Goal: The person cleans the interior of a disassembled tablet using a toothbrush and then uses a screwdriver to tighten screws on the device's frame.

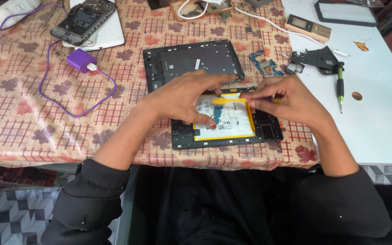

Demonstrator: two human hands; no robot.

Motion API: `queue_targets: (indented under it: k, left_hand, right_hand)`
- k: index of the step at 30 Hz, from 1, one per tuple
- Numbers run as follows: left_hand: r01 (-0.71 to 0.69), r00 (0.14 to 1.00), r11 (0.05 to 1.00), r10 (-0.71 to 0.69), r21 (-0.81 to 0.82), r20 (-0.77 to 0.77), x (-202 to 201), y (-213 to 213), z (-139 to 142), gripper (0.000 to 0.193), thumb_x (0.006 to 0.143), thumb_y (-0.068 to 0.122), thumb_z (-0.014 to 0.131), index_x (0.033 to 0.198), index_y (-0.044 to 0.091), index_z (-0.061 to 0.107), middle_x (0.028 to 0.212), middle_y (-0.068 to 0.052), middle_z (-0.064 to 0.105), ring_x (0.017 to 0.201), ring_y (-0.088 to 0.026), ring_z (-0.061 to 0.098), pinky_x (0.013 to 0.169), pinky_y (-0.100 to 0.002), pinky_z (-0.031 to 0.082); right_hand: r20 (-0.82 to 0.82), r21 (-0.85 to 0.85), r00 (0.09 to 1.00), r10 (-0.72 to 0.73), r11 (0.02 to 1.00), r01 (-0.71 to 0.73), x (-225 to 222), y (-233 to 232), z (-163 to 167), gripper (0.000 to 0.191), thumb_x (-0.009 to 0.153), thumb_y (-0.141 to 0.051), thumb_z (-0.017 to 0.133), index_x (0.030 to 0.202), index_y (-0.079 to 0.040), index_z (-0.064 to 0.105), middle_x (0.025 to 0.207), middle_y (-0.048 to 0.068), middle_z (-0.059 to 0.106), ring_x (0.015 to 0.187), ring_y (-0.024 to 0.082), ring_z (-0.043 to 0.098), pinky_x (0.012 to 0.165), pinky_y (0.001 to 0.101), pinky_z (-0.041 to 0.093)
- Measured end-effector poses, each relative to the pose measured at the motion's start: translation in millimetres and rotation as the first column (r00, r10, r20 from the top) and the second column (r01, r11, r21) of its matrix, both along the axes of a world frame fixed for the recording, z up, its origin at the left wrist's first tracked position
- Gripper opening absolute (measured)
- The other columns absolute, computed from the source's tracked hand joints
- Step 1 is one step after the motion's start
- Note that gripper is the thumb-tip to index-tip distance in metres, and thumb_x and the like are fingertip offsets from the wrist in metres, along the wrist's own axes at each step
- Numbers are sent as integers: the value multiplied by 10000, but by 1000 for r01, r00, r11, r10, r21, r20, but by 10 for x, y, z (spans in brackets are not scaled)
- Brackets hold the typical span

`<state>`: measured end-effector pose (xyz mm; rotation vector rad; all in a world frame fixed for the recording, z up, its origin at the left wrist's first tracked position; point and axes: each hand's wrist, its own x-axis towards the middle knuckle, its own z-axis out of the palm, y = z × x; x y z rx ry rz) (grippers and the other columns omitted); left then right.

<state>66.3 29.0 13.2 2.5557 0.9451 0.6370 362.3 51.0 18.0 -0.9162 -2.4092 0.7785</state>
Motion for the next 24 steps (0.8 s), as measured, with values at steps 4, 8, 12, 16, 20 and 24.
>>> queue_targets:
  k: [4, 8, 12, 16, 20, 24]
  left_hand:
    - [7, 1000, 1000, -7, -14, 5, -7, -1, 6, 1124, 576, 324, 954, 1544, 173, 403, 1174, -32, 719, 1135, -276, 612, 1078, -454, 418]
    - [9, 1000, 1000, -9, -24, 1, -2, -6, 7, 1127, 581, 308, 954, 1549, 177, 393, 1201, -30, 711, 1158, -278, 601, 1084, -455, 413]
    - [1, 1000, 999, -2, -39, -13, 4, -5, 17, 1136, 568, 307, 954, 1544, 180, 387, 1197, -24, 711, 1150, -275, 602, 1087, -449, 413]
    - [1, 1000, 999, -1, -39, -5, 2, -13, 20, 1133, 582, 321, 959, 1551, 184, 388, 1201, -25, 709, 1166, -273, 598, 1088, -447, 412]
    - [-17, 1000, 998, 16, -54, -22, 19, -13, 17, 1143, 568, 332, 965, 1547, 195, 390, 1195, -23, 708, 1164, -262, 601, 1091, -444, 405]
    - [-30, 999, 997, 27, -71, -31, 33, -6, 15, 1164, 536, 326, 969, 1539, 199, 392, 1188, -15, 706, 1158, -254, 602, 1099, -439, 398]
  right_hand:
    - [-4, -9, 1000, 11, 1000, -11, -18, -21, 9, 246, 818, -105, 817, 1059, -155, 820, 883, 38, 781, 775, 129, 692, 728, 283, 564]
    - [46, 53, 987, -151, 987, 149, -29, -26, 16, 231, 848, -106, 803, 1070, -167, 819, 878, 42, 777, 712, 155, 674, 642, 318, 513]
    - [10, 30, 1000, -2, 1000, 1, -32, -26, 16, 233, 824, -109, 812, 1054, -150, 821, 883, 43, 785, 759, 134, 703, 718, 286, 560]
    - [-1, 30, 1000, -1, 1000, 1, -29, -19, 15, 230, 822, -111, 816, 1049, -145, 819, 883, 48, 787, 754, 125, 705, 710, 281, 564]
    - [60, 55, 989, -134, 990, 131, -28, -7, 8, 214, 843, -102, 806, 1051, -148, 826, 862, 58, 784, 702, 142, 674, 629, 312, 509]
    - [-32, 21, 999, 12, 1000, -12, -18, 6, 11, 228, 817, -111, 820, 1044, -140, 819, 858, 52, 780, 737, 115, 685, 679, 264, 550]
